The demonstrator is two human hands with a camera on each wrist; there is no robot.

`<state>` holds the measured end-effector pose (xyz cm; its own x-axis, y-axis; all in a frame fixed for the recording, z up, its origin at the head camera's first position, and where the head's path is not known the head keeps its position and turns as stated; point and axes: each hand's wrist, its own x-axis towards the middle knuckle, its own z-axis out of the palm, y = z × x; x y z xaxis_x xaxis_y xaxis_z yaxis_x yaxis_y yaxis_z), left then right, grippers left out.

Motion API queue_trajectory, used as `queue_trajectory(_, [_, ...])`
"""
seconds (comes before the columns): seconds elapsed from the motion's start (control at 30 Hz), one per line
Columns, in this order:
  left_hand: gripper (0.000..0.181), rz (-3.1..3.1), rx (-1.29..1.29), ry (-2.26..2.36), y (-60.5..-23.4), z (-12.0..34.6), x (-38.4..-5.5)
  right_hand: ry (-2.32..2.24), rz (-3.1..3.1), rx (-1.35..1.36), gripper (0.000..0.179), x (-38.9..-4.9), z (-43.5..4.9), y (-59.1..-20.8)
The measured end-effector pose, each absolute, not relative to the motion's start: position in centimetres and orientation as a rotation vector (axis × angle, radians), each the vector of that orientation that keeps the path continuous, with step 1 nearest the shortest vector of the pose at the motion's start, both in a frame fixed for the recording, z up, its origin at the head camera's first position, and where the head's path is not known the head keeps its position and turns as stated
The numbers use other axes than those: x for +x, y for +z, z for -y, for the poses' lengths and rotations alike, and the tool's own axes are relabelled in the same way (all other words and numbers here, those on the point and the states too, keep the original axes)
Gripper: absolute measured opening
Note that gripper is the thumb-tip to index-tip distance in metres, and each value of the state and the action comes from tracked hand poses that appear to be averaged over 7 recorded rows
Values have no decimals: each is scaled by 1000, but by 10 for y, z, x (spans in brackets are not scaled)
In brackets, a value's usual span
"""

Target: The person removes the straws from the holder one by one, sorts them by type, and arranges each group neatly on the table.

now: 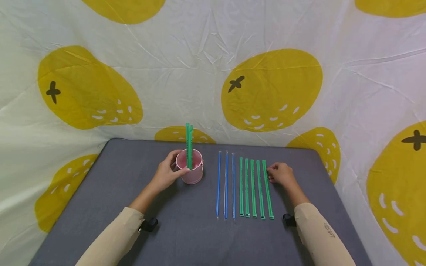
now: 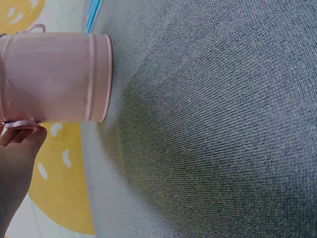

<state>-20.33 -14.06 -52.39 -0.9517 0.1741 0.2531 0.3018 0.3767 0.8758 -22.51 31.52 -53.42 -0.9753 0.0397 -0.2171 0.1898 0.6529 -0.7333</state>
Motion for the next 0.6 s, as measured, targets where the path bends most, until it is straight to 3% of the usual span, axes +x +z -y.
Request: queue_trajectory(0.6, [84, 2491, -465, -1663, -526, 141, -204, -1043, -2810, 127, 30, -217, -306, -530])
